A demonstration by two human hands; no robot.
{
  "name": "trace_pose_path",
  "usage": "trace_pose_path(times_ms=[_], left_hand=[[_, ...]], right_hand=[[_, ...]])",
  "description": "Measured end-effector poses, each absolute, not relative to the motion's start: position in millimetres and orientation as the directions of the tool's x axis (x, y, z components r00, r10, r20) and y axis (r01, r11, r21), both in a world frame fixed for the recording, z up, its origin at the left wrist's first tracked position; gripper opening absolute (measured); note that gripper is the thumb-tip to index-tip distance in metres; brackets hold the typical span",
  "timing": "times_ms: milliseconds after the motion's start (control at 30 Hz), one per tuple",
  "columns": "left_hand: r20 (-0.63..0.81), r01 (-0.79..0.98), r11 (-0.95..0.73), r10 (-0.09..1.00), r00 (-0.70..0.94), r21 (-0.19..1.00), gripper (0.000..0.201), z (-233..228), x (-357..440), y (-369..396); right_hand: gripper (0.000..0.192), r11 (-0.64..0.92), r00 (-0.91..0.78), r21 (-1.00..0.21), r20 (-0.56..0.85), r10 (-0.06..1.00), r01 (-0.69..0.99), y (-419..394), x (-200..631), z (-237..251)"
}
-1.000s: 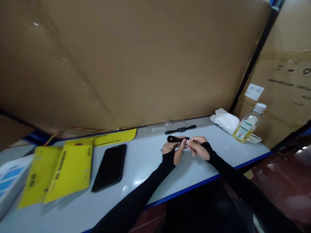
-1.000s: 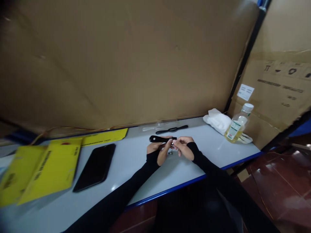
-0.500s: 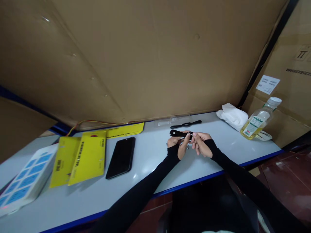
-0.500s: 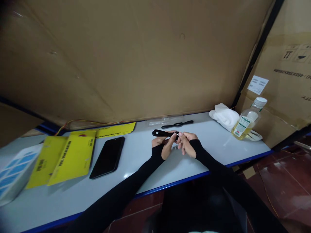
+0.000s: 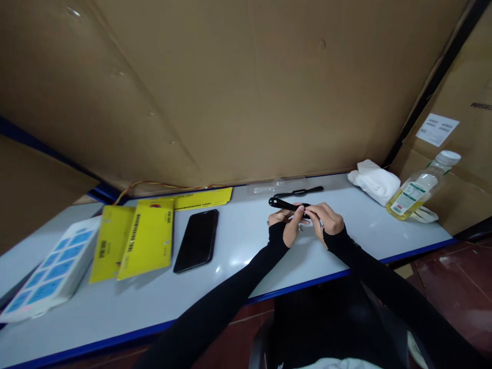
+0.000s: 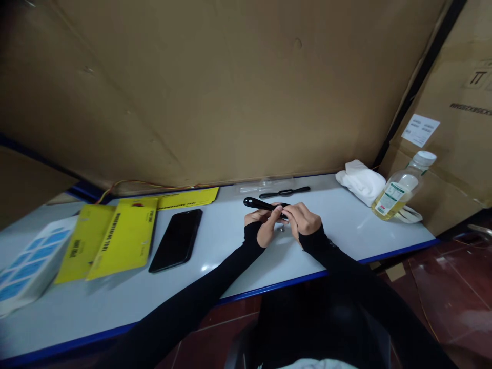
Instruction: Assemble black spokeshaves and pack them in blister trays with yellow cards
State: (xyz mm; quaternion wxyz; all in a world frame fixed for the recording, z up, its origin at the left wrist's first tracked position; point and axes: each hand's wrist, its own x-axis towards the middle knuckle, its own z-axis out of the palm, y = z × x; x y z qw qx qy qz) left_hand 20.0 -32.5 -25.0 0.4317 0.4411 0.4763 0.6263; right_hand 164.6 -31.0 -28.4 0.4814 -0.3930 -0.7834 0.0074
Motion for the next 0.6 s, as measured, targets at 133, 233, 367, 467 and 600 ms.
trace_pose_path(times_ms=[133, 233, 367, 467, 600], left_hand=[[0.153, -0.143, -0.189, 0.961, -0.231, 0.971, 0.044, -24.3, 21.7, -33.5], [0.154, -0.130, -0.182, 0.968, -0.200, 0.975, 0.042, -25.1, 21.5, -35.0], [0.141, -0.112, -0.166, 0.969, -0.205, 0.980, 0.039, -26.5, 20.2, -34.4], [0.138, -0.122, -0.167, 0.967, -0.213, 0.978, 0.041, -27.5, 19.7, -33.0], [0.154, -0.085, -0.178, 0.961, -0.230, 0.980, 0.039, -28.5, 19.5, -33.0]], right_hand=[[0.019, 0.675, -0.154, -0.422, 0.770, 0.619, 0.605, -33.3, 163.6, -27.5], [0.019, 0.671, -0.111, -0.428, 0.789, 0.604, 0.605, -35.2, 161.3, -26.3], [0.021, 0.695, -0.145, -0.373, 0.813, 0.564, 0.615, -35.1, 161.5, -26.3], [0.023, 0.683, -0.161, -0.339, 0.815, 0.557, 0.647, -33.6, 162.9, -28.4], [0.025, 0.724, -0.186, -0.276, 0.852, 0.488, 0.632, -31.8, 163.1, -33.7]])
